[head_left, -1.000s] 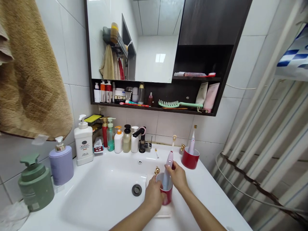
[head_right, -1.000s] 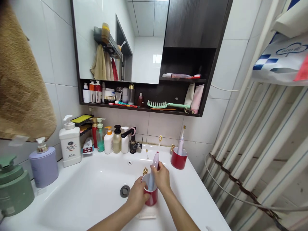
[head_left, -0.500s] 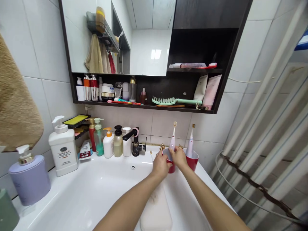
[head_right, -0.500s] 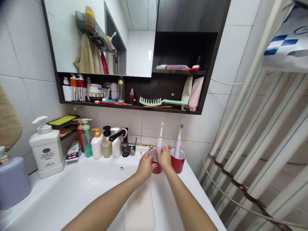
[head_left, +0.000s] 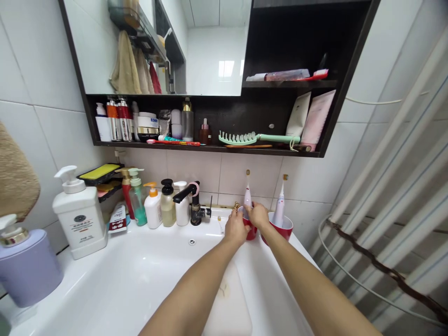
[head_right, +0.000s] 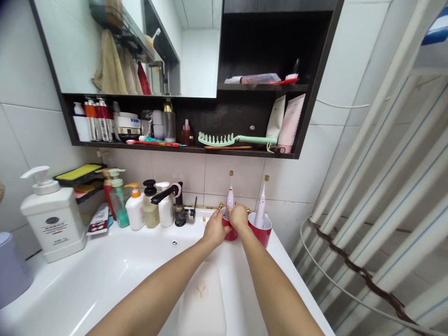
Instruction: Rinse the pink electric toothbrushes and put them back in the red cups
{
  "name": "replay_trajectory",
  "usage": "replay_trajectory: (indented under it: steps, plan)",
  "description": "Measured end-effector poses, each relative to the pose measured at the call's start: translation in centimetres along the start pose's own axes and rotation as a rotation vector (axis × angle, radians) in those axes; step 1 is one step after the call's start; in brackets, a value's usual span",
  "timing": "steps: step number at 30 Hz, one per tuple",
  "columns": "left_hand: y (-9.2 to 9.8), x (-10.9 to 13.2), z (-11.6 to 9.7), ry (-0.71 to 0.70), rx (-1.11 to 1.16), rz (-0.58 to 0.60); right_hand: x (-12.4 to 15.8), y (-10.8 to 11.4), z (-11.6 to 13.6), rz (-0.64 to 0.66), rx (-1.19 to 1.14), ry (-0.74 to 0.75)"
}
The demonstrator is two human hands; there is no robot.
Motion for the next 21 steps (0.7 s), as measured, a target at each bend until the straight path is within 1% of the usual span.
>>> replay_trajectory:
  steps: [2,4,6,7,8,10,12,13,14,16,17,19,21]
  plan:
    - [1.0,0.4,0.2,0.024,0.047,-0.023,0.7,1.1,0.6,-0.066,-0.056,0.012]
    - [2.5,0.7,0.3,0.070,0.105,-0.059,2.1,2.3,1.6,-0.117,-0.129,0.034]
    - [4.3,1.3,-0.1,0.121,0.178,-0.088,4.0,3.5,2.9,-0.122,-0.219,0.063]
    - [5.5,1.6,-0.6,0.139,0.207,-0.097,5.1,4.1,3.7,-0.111,-0.256,0.078]
    - [6.7,2.1,-1.5,0.143,0.256,-0.101,6.3,4.9,4.7,-0.097,-0.311,0.096]
    - [9.3,3.5,-4.0,0.097,0.405,-0.095,8.7,6.9,7.0,-0.062,-0.486,0.152]
    - [11.9,5.4,-7.5,-0.064,0.817,-0.036,11.0,9.5,9.8,-0.006,-0.884,0.258]
    - [13.1,6.5,-9.3,-0.154,0.954,0.025,12.1,10.7,11.1,0.034,-1.023,0.316]
    - [14.0,7.6,-10.8,-0.213,1.042,0.087,13.1,11.9,12.2,0.066,-1.130,0.355]
    - [15.3,9.4,-12.8,-0.271,1.132,0.179,14.7,13.6,13.8,0.103,-1.251,0.396]
    - [15.7,10.1,-13.3,-0.277,1.147,0.201,15.3,14.1,14.2,0.113,-1.278,0.395]
    - [16.0,10.9,-13.5,-0.264,1.149,0.204,16.2,14.3,14.4,0.128,-1.295,0.362]
    - [15.9,11.2,-13.0,-0.219,1.149,0.176,16.6,14.0,14.0,0.133,-1.314,0.294]
Point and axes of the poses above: each hand's wrist, its own x-axis away from the middle knuckle, its own y-axis out of the back of the hand, z = x × y, the point moved 5 cm from there along -x, towards the middle knuckle, and after that the axes turned 1 degree about -z, right-handed, at the moved point
